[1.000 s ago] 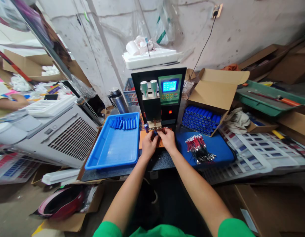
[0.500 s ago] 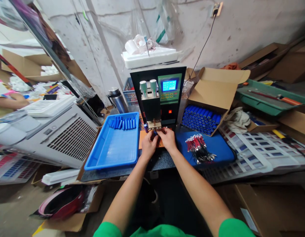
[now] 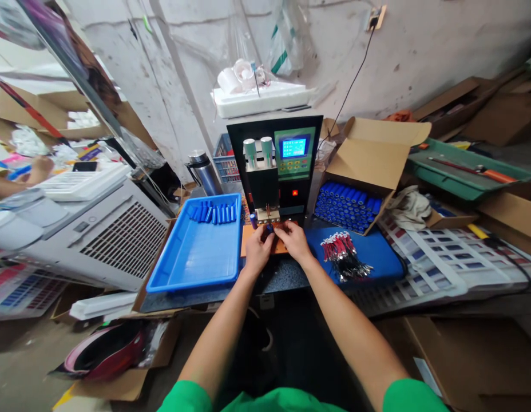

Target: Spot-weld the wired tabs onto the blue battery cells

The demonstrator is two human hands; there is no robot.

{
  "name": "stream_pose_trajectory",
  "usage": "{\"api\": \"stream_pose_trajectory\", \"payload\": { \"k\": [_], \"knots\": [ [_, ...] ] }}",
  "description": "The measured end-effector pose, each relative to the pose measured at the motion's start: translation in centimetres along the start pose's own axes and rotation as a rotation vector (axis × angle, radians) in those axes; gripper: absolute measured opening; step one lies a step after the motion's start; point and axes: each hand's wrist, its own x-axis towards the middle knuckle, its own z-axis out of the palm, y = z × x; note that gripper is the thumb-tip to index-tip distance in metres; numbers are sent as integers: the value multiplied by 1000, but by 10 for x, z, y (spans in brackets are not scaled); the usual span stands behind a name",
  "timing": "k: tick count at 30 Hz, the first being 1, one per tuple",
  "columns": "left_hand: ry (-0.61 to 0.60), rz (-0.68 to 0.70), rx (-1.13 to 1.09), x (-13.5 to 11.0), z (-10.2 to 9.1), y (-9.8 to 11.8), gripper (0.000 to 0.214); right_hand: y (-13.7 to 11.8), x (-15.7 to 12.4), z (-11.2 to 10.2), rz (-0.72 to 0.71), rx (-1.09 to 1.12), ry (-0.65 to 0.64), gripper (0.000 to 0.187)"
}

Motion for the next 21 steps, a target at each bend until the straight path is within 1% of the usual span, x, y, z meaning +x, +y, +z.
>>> {"api": "stream_pose_trajectory", "payload": {
  "k": [3,6,11,14,16,18,21],
  "knots": [
    [10,-10,3,1,0,-2,29,-1,-2,-4,-4,-32,-41,23],
    [9,-6,13,1,0,-3,29,-1,-1,-3,-3,-51,-52,23],
    [-18,9,39,2,-1,3,24,0,1,-4,37,-10,-55,23],
    [-25,3,-10,4,-2,7,27,-2,1,-7,73,24,-60,25],
    [-6,-6,-74,2,-3,8,32,-3,1,-8,90,38,-64,26],
    [50,-27,-94,-3,-7,7,32,-3,2,-9,95,43,-66,27],
    [124,-8,44,-20,-13,9,23,-2,3,-7,68,22,-50,32]
  ]
}}
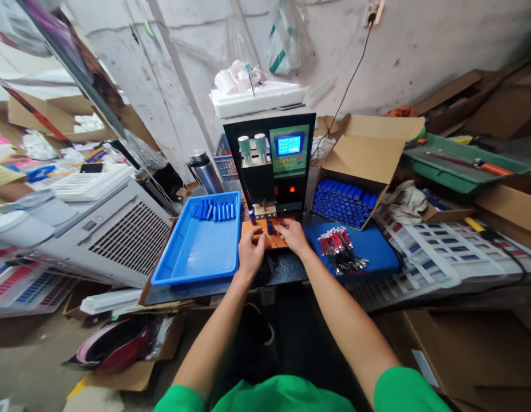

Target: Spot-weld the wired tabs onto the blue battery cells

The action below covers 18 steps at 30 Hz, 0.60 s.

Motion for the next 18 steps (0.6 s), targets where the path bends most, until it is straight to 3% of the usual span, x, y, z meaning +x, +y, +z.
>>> {"api": "stream_pose_trajectory", "payload": {
  "k": [4,7,12,18],
  "knots": [
    [1,127,272,-24,-2,10,15,3,1,2,-14,-11,26,35],
    [41,125,377,-31,8,18,16,3,1,2,-7,-27,37,33],
    [61,39,367,-28,20,17,11,4,1,2,-25,-43,42,31],
    [-87,62,379,-19,6,12,9,5,1,0,-12,-35,2,30]
  ]
}}
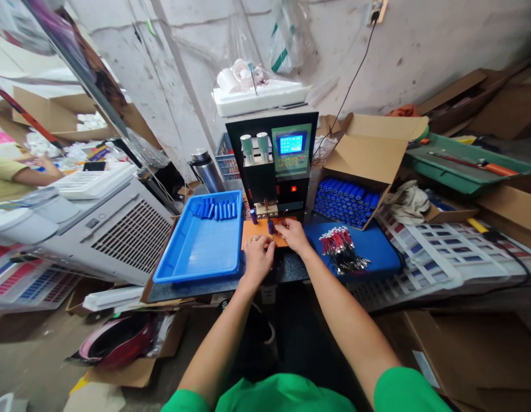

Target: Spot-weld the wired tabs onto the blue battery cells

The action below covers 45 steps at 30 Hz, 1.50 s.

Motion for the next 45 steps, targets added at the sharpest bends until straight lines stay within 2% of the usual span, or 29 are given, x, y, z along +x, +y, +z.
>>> {"api": "stream_pose_trajectory", "payload": {
  "k": [7,12,15,21,27,29,32,34,37,41,45],
  "knots": [
    [-159,8,-1,18,-10,-7,14,-3,-2,-10,24,-27,-269,27],
    [-251,27,42,24,-14,-8,10,0,-2,-10,152,50,-404,30],
    [-289,20,33,26,-16,-9,11,-1,-4,-10,169,57,-431,31],
    [-277,9,-43,25,-14,-13,13,-4,-4,-12,134,10,-422,31],
    [-283,59,-136,26,-17,-18,10,-7,2,-16,98,-63,-517,29],
    [-259,80,-213,26,-18,-19,8,-8,2,-16,88,-58,-497,29],
    [-124,120,-292,24,-18,-22,10,-9,0,-17,53,-34,-414,29],
    [-78,164,-297,23,-14,-24,17,-10,-2,-17,54,8,-375,28],
    [-126,236,-283,25,-5,-27,30,-12,-5,-18,91,75,-337,28],
    [-212,308,-245,31,3,-27,37,-16,-7,-19,118,117,-298,29],
    [-192,332,-192,31,2,-26,38,-19,-8,-20,139,168,-263,29]
  ]
}}
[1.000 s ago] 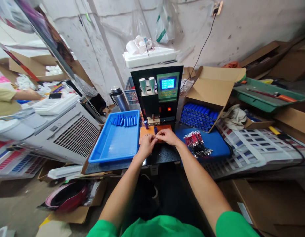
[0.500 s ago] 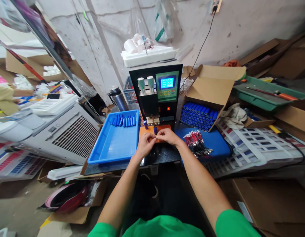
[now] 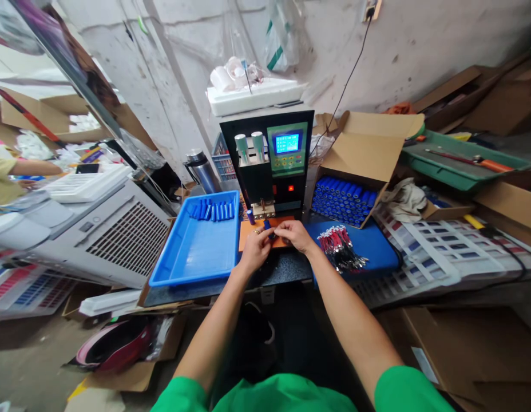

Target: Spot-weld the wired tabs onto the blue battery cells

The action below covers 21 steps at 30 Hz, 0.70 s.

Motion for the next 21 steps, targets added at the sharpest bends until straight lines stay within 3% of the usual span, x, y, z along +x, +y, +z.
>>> {"api": "stream_pose_trajectory", "payload": {
  "k": [6,11,16,21],
  "knots": [
    [-12,-23,-27,-12,-3,2,52,0,0,-2,22,77,25,29],
    [-14,-91,-198,-14,-2,5,37,3,2,-2,32,85,30,29],
    [168,-284,-449,-9,2,20,37,4,3,-2,21,87,54,29],
    [265,-426,-424,4,-1,27,32,7,6,0,14,77,119,35]
  ]
}}
